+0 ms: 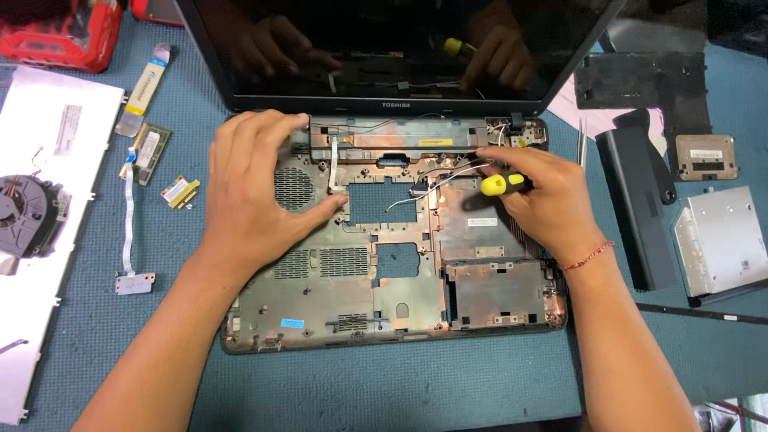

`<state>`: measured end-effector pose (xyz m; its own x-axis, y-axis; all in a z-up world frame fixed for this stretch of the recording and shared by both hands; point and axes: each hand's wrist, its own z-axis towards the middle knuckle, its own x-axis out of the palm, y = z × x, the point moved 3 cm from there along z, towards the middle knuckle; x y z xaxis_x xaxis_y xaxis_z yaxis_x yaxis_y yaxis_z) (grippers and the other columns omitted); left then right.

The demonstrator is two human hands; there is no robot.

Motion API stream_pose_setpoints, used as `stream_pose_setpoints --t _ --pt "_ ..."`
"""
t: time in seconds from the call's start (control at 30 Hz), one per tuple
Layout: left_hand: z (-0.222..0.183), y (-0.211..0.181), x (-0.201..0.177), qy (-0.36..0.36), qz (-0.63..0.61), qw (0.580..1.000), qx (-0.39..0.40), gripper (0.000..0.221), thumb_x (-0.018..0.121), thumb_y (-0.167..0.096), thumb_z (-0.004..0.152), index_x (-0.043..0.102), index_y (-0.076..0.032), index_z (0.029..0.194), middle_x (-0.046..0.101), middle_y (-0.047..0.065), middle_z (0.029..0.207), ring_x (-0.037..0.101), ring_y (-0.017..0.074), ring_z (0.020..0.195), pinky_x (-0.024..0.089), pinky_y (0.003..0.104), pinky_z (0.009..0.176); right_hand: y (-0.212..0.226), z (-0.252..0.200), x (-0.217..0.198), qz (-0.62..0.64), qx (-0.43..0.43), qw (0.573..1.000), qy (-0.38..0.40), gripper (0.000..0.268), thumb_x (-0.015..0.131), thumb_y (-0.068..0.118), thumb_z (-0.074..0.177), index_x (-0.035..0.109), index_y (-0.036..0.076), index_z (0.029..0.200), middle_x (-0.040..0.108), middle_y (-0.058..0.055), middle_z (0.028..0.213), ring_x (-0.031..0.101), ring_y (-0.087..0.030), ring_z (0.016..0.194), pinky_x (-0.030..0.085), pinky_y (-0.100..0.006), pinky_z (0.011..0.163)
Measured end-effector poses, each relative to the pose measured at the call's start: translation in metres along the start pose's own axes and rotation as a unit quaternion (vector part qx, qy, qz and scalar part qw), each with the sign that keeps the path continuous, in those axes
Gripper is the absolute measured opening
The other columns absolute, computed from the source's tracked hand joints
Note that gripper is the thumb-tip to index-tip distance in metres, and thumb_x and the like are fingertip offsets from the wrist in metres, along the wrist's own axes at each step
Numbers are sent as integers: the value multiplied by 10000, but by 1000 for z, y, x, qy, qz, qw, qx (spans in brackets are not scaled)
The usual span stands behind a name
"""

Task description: The person uses a screwdriver to remove screws from the back panel of a disassembled laptop. They then lift the panel off and set it aside. The person proceeds to unscrew components near the screen hinge area and carefully lifts the screen assembly away from the laptop base.

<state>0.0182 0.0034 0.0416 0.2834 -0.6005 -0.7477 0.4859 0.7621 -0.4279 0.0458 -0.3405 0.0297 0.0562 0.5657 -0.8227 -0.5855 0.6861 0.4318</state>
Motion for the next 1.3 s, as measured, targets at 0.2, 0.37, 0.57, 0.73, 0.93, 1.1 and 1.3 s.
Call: stream_pose_setpoints --t 0.2,0.37,0.57,0.73,0.93,1.1,1.3 --pt "-1 5 -10 -71 -56 994 -60 738 760 -97 847 408 -2 1489 571 156 1344 491 370 1260 397 493 1122 2 0 1 1 0 1000 3 490 646 -167 822 755 51 1248 776 -153 1165 743 -284 1047 573 -381 924" --pt "-2 6 -16 -89 -17 995 -43 525 714 -108 918 523 -12 1397 603 158 1296 524 364 1222 436 486 1046 0 -3 3 -6 1 1000 7 562 560 -171 730 768 37 1208 779 -113 1120 740 -270 1052 574 -381 931" --pt "-1 10 -14 -58 31 998 5 466 707 -137 948 576 -22 1380 647 150 1308 560 374 1234 447 499 1024 1 -3 6 -56 0 998 -1 258 756 21 1028 763 88 1277 777 -93 1088 648 -219 836 488 -355 734" --pt "0 15 -10 -52 39 997 33 430 678 -112 964 630 -70 1389 670 105 1309 538 366 1242 440 532 1013 -2 -1 7 -77 -14 997 -7 413 759 39 1005 710 139 1403 779 -133 1220 735 -242 939 558 -365 809" --pt "1 13 -2 -11 67 996 49 460 591 -2 978 652 -81 1427 699 69 1361 527 410 1309 417 564 1070 -6 -1 7 -19 -44 999 4 504 662 -101 818 756 118 1262 794 -65 1111 763 -246 966 582 -397 854" --pt "-7 31 13 -28 91 995 40 495 658 -80 946 697 -188 1428 705 17 1327 555 329 1345 385 486 1122 12 9 5 29 -8 998 -54 207 726 -4 913 814 141 1032 773 -85 797 743 -333 777 555 -416 728" --pt "-7 30 13 -19 97 995 28 488 702 -144 933 696 -174 1420 704 26 1322 560 326 1347 391 491 1132 -10 0 -4 2 26 981 -191 219 757 -6 953 841 145 1088 733 -50 777 704 -280 720 552 -351 715"
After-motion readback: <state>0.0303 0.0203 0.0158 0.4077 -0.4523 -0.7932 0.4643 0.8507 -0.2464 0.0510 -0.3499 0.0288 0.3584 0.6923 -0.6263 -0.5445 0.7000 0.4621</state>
